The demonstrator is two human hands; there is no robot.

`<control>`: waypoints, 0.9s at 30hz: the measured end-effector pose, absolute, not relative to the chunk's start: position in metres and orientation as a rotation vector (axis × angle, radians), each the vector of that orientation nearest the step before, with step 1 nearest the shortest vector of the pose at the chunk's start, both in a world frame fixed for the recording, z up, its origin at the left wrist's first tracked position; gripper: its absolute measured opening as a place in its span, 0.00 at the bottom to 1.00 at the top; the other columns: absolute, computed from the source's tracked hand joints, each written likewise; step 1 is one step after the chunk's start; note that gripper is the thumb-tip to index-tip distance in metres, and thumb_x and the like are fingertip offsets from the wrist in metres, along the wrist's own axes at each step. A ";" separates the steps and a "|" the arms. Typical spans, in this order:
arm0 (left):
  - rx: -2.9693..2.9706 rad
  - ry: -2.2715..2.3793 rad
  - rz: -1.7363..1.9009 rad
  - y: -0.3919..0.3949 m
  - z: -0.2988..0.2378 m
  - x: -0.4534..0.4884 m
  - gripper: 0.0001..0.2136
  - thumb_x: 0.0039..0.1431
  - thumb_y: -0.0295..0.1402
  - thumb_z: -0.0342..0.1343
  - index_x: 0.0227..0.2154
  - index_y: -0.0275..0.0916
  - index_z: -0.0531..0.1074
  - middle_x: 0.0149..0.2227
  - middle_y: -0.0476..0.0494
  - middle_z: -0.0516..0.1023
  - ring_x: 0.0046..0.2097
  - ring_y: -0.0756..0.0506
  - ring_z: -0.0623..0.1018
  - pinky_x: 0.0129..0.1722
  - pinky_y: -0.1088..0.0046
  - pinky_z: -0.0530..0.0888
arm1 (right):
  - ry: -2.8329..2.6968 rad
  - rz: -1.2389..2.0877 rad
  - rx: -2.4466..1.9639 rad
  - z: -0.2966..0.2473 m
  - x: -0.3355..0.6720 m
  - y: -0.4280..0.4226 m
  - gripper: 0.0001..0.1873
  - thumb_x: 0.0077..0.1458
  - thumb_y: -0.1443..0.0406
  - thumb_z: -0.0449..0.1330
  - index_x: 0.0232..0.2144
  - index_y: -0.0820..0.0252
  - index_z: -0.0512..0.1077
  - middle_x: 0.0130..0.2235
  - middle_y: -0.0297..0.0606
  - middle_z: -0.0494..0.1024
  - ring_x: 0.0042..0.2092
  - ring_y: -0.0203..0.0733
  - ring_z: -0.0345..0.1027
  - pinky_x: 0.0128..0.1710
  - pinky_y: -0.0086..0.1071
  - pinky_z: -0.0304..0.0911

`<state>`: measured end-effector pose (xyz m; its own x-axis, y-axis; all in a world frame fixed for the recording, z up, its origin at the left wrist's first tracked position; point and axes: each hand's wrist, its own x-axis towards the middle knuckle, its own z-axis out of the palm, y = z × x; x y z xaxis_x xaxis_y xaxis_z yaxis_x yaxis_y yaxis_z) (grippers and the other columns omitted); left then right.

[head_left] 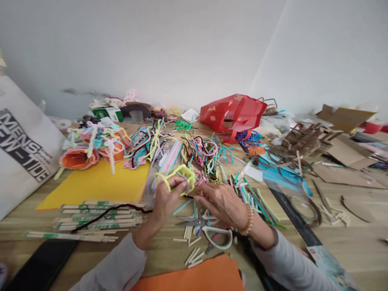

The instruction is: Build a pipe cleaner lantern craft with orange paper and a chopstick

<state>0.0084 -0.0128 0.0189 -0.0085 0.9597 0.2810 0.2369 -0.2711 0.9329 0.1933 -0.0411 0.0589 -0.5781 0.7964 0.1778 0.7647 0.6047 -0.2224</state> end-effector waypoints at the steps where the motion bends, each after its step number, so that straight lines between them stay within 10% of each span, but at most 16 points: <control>1: 1.507 1.254 1.341 -0.010 0.018 0.006 0.04 0.49 0.33 0.59 0.24 0.38 0.75 0.24 0.48 0.78 0.29 0.45 0.77 0.33 0.71 0.73 | -2.616 0.224 -1.253 0.064 0.197 -0.044 0.12 0.64 0.61 0.51 0.48 0.56 0.67 0.39 0.37 0.77 0.38 0.39 0.72 0.33 0.29 0.56; 15: 0.771 0.812 1.315 0.006 0.009 -0.008 0.11 0.45 0.34 0.66 0.31 0.35 0.76 0.30 0.46 0.81 0.31 0.48 0.79 0.35 0.70 0.76 | -2.797 -0.213 -1.432 0.006 0.199 -0.093 0.21 0.55 0.71 0.56 0.51 0.52 0.65 0.43 0.43 0.74 0.41 0.47 0.68 0.37 0.36 0.57; 27: 0.568 0.757 1.256 0.006 0.015 -0.010 0.07 0.52 0.33 0.61 0.31 0.35 0.77 0.29 0.46 0.81 0.29 0.49 0.79 0.31 0.74 0.76 | -2.706 0.484 -1.373 0.049 0.230 -0.084 0.12 0.55 0.63 0.59 0.44 0.51 0.70 0.40 0.37 0.72 0.41 0.43 0.69 0.40 0.34 0.64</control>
<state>-0.0099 0.0055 0.0148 0.1289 0.9728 -0.1925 -0.6241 0.2304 0.7466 0.2304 -0.0840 0.0490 -0.5985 0.7971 -0.0799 0.7754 0.5514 -0.3077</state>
